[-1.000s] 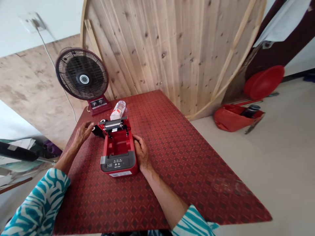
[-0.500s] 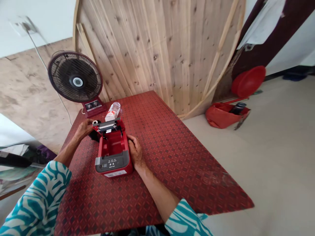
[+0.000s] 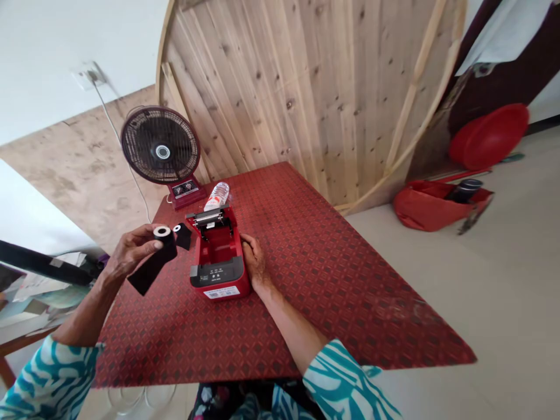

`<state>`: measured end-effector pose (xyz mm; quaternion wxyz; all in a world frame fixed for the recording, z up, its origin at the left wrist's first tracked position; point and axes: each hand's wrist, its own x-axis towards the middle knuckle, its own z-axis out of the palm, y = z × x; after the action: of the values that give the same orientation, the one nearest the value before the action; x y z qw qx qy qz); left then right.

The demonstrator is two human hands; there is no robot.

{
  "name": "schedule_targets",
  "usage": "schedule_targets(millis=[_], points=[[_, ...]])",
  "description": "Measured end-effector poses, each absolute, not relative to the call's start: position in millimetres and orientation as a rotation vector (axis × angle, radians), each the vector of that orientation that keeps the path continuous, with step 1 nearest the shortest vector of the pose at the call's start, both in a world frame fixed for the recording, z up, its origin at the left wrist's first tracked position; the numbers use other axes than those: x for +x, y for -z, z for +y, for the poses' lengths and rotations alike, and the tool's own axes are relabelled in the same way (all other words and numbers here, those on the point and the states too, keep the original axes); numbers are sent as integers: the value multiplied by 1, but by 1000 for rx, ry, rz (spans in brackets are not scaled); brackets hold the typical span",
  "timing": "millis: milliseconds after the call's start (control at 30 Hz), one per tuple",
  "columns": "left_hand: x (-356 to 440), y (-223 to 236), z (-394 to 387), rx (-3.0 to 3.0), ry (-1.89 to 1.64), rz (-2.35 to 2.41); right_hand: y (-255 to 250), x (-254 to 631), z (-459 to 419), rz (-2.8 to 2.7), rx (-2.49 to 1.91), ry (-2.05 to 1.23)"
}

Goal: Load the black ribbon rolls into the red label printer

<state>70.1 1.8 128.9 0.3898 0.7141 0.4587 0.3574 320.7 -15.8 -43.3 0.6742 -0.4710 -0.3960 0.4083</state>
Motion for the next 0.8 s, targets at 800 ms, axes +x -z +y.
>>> schedule_targets(millis=[800], points=[[186,-95,30,2717,276,1198,35,318,-16,-934,-1047,-860]])
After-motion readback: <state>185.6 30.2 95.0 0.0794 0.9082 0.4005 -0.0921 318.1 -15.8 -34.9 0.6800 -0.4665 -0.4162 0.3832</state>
